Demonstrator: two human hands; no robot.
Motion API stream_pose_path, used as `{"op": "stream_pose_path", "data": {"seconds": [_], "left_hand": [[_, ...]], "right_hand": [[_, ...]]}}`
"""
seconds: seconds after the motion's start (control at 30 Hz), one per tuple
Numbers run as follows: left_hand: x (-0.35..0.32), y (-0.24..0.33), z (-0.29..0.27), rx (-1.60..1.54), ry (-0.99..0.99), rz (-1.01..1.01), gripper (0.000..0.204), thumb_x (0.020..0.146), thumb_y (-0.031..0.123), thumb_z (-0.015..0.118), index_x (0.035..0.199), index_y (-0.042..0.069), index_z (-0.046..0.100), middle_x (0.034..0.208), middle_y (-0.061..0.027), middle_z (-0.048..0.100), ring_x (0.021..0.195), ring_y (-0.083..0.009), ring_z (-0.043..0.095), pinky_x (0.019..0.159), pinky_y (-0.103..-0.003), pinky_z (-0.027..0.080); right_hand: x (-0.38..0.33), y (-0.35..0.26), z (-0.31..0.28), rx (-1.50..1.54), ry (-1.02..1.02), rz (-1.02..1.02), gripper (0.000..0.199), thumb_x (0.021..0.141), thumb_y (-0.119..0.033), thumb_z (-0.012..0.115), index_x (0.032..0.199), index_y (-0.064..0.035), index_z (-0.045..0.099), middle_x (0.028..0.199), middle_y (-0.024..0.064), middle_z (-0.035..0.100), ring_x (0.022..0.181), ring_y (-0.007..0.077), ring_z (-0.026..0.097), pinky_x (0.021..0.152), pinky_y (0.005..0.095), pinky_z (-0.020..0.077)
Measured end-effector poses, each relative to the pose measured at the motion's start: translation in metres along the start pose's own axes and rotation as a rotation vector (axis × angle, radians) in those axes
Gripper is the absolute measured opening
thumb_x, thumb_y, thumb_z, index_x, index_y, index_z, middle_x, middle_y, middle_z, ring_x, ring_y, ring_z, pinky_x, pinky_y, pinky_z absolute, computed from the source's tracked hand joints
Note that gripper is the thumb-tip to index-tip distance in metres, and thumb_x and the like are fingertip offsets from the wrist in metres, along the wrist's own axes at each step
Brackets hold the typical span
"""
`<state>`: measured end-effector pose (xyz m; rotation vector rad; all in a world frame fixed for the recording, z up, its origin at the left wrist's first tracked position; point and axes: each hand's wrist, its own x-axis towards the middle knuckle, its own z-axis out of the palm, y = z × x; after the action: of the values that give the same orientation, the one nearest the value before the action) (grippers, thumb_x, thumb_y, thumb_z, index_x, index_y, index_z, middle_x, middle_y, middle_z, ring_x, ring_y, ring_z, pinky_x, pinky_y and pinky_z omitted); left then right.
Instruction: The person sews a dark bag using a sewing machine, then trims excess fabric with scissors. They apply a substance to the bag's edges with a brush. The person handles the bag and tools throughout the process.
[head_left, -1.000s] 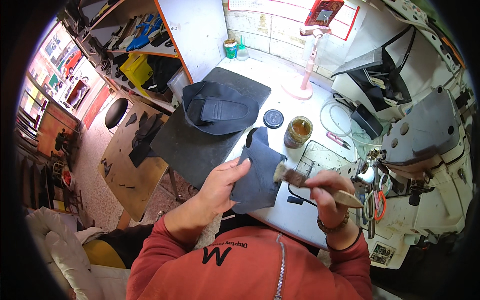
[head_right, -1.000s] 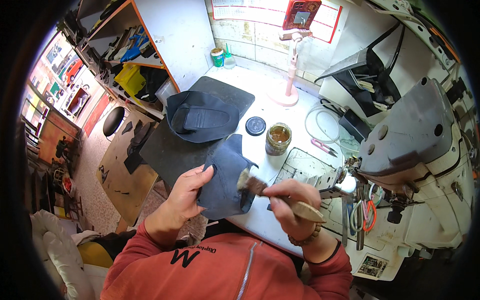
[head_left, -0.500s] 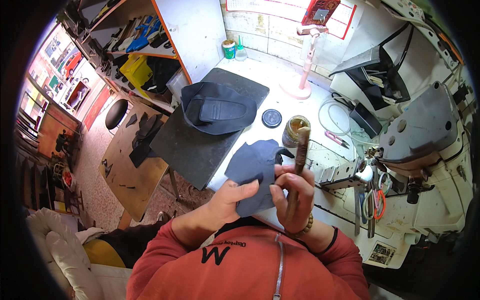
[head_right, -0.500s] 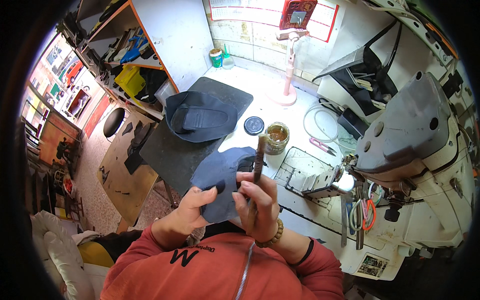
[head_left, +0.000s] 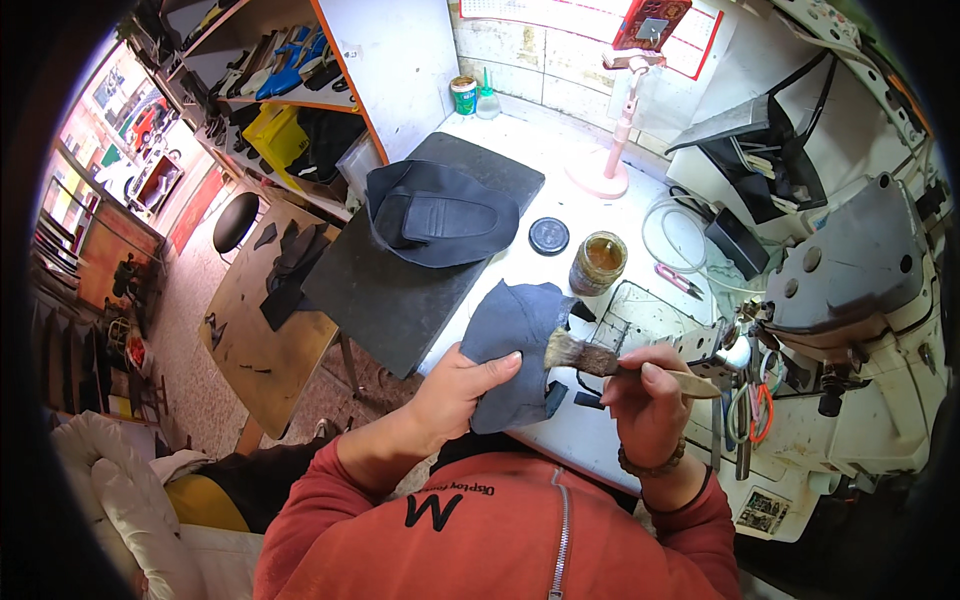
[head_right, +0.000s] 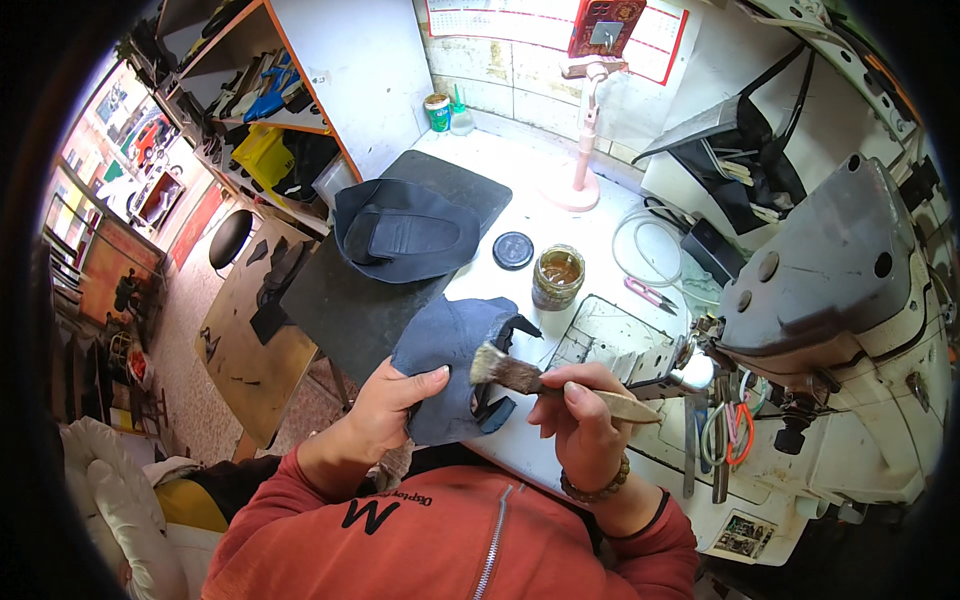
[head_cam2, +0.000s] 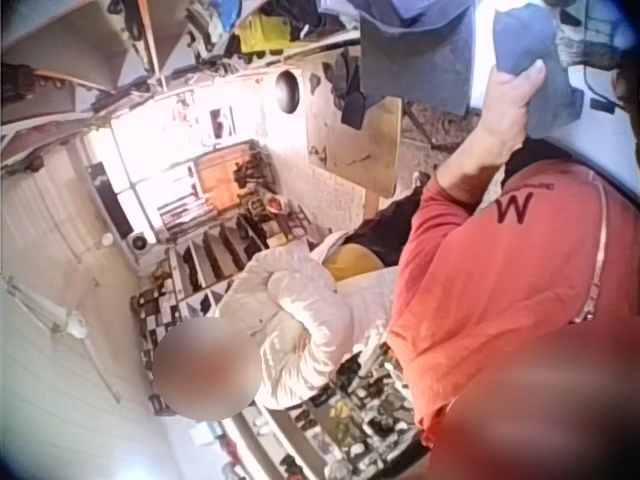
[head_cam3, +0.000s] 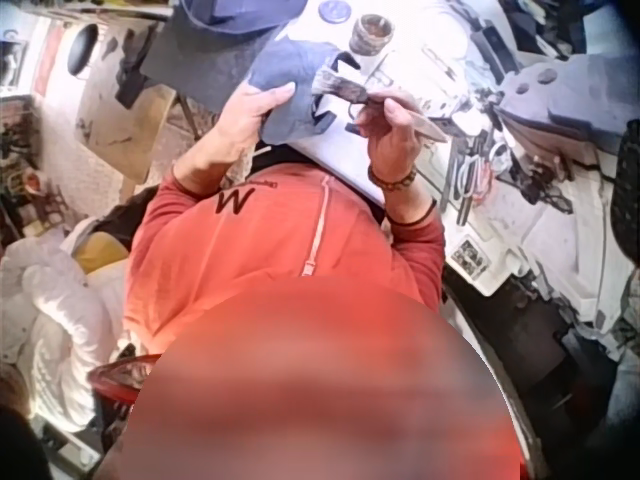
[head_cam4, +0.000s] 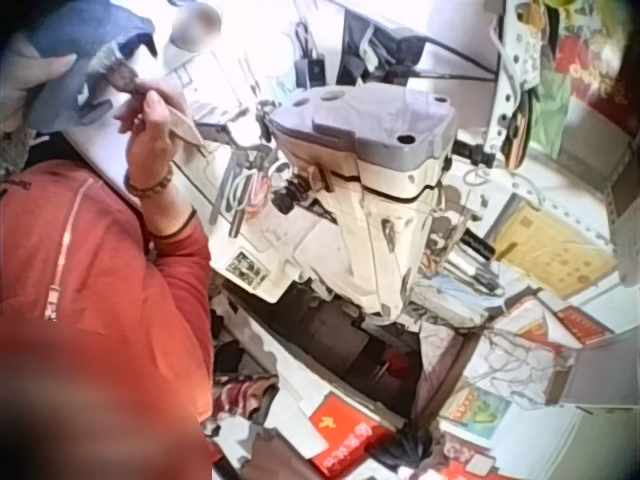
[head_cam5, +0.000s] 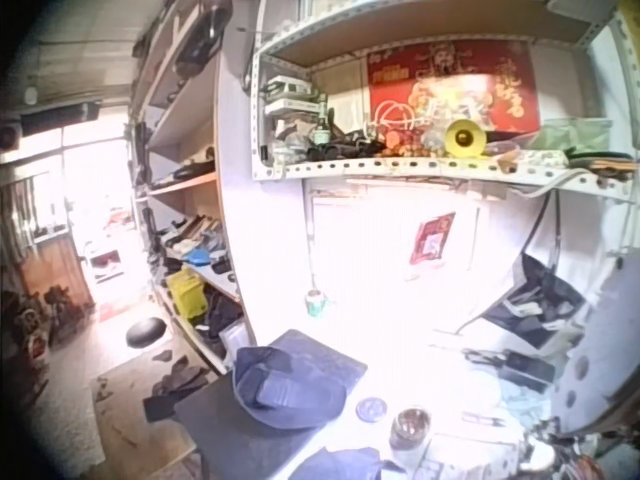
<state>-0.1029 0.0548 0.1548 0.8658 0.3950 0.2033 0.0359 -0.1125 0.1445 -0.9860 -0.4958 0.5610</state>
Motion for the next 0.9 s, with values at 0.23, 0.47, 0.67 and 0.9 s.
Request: {"op": "stream_pose_path", "data": {"seconds": [0.23, 0.47, 0.67, 0.9], "left_hand": [[0.002, -0.002, -0.003, -0.05, 0.006, -0.035, 0.034, 0.094, 0.012, 0.057, 0.124, 0.0, 0.051, 0.107, -0.0099, 0.063, 0.088, -0.0197, 0.065, 0.078, -0.035, 0.055], [0.002, 0.001, -0.002, 0.02, 0.038, 0.009, 0.033, 0.094, 0.014, 0.056, 0.124, -0.001, 0.052, 0.108, -0.0101, 0.063, 0.089, -0.02, 0.065, 0.079, -0.035, 0.054], [0.004, 0.004, -0.001, 0.016, 0.029, -0.006, 0.031, 0.095, 0.014, 0.056, 0.122, -0.001, 0.054, 0.109, -0.0081, 0.064, 0.095, -0.0156, 0.063, 0.083, -0.031, 0.053], [0.009, 0.006, 0.002, 0.019, 0.073, 0.001, 0.03, 0.096, 0.015, 0.056, 0.121, -0.001, 0.055, 0.108, -0.0074, 0.065, 0.094, -0.0149, 0.063, 0.082, -0.032, 0.053]], "right_hand": [[0.006, 0.002, -0.004, -0.01, -0.003, -0.038, 0.025, 0.089, -0.017, 0.045, 0.093, 0.0029, 0.061, 0.064, 0.0132, 0.062, 0.049, 0.0145, 0.054, 0.047, 0.0241, 0.0433], [0.006, -0.002, -0.001, 0.002, -0.051, 0.009, 0.029, 0.089, -0.019, 0.044, 0.093, 0.0045, 0.06, 0.064, 0.0141, 0.062, 0.05, 0.0147, 0.055, 0.045, 0.0237, 0.0431], [0.003, -0.01, 0.002, 0.002, -0.108, -0.008, 0.025, 0.087, -0.016, 0.048, 0.092, 0.0032, 0.063, 0.066, 0.0127, 0.063, 0.052, 0.0169, 0.059, 0.048, 0.0254, 0.0472], [-0.004, -0.006, -0.008, -0.048, -0.055, -0.037, 0.025, 0.086, -0.015, 0.046, 0.089, 0.0018, 0.064, 0.063, 0.0117, 0.063, 0.05, 0.0131, 0.055, 0.047, 0.0244, 0.0443]]}}
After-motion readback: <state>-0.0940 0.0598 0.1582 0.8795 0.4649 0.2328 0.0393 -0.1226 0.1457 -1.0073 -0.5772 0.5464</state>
